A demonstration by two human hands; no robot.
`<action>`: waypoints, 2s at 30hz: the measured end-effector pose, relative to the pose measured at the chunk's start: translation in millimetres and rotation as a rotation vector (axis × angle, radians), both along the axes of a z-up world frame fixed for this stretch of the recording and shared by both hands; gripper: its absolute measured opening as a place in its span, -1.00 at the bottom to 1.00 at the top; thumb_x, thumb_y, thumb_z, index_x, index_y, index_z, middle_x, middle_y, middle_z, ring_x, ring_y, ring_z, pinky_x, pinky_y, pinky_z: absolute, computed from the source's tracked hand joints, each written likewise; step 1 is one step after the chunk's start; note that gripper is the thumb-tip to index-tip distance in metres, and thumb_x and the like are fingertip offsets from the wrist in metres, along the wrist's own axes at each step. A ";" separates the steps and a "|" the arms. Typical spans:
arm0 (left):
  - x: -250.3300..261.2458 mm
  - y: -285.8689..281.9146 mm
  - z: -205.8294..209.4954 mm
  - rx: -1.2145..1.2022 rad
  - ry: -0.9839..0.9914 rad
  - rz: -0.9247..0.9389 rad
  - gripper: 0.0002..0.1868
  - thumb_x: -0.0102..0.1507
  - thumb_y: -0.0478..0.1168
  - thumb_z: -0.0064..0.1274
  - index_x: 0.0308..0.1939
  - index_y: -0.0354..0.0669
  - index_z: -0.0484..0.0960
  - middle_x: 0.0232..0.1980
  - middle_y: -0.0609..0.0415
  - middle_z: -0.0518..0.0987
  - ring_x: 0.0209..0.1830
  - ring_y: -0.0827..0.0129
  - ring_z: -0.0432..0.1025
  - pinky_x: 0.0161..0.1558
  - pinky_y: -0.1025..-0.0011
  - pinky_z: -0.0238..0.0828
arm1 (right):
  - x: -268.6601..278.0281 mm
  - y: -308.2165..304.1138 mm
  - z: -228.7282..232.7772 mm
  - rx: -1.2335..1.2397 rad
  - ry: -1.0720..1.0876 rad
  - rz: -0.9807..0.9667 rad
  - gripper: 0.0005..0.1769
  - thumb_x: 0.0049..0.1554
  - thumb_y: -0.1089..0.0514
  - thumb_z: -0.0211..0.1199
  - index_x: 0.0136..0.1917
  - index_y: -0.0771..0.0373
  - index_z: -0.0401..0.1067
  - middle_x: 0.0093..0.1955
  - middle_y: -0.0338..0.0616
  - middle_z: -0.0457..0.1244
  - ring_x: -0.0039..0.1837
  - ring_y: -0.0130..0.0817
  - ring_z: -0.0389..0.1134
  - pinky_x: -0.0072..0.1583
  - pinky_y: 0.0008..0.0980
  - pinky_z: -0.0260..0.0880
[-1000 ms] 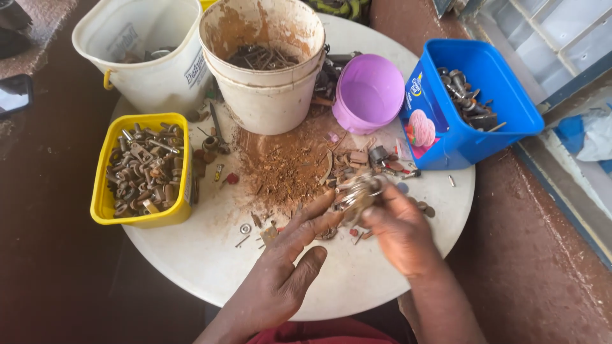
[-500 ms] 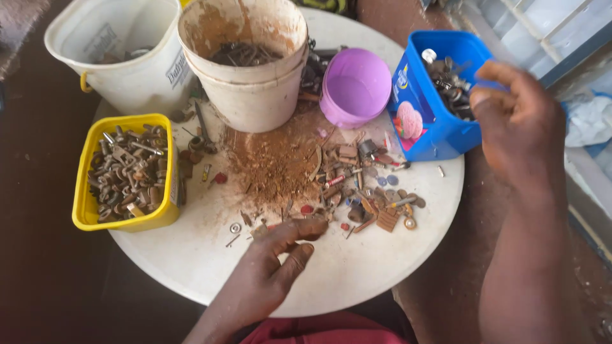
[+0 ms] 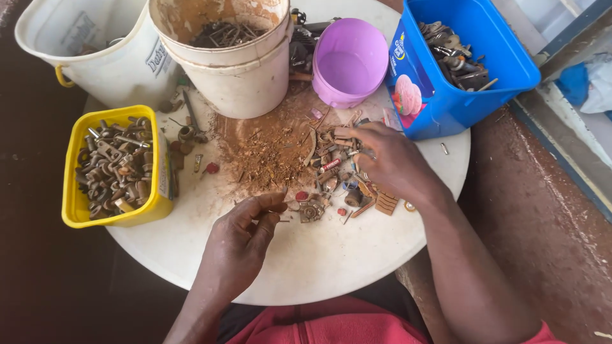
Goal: Sorting various small metal parts like keys and screws into different containers
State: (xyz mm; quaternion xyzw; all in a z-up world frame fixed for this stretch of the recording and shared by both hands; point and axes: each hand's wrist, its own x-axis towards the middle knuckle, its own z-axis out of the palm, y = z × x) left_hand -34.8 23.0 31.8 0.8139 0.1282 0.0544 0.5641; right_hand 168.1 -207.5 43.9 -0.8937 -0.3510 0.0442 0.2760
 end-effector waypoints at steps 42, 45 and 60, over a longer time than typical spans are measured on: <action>-4.2 21.8 -45.9 0.563 -0.321 -0.015 -0.74 0.29 -0.29 0.20 0.07 -0.02 0.76 0.05 0.07 0.69 0.01 0.22 0.61 -0.10 0.28 0.59 | -62.5 -57.1 -41.1 0.473 -0.088 -0.324 -0.70 0.29 0.31 0.20 0.27 0.31 0.56 0.25 -0.08 0.40 0.24 -0.32 0.45 0.19 -0.42 0.48; -2.2 19.5 -43.4 0.545 -0.297 0.007 -0.72 0.27 -0.30 0.19 0.05 0.04 0.76 0.02 0.15 0.69 0.01 0.27 0.60 -0.04 0.31 0.56 | -60.9 -81.9 -43.5 0.504 -0.098 -0.589 -0.76 0.26 0.32 0.25 0.19 0.24 0.58 0.15 -0.18 0.41 0.08 -0.44 0.42 0.13 -0.45 0.43; 85.8 -13.5 -18.4 0.865 -0.483 -0.269 -0.83 0.32 -0.22 0.13 -0.11 0.00 0.83 -0.29 -0.01 0.56 -0.23 0.00 0.53 -0.24 0.17 0.49 | 35.0 -133.4 -108.3 0.161 -0.515 -0.580 -0.65 0.11 0.08 0.46 0.17 0.13 0.68 0.03 -0.12 0.38 0.03 -0.08 0.46 0.14 -0.14 0.54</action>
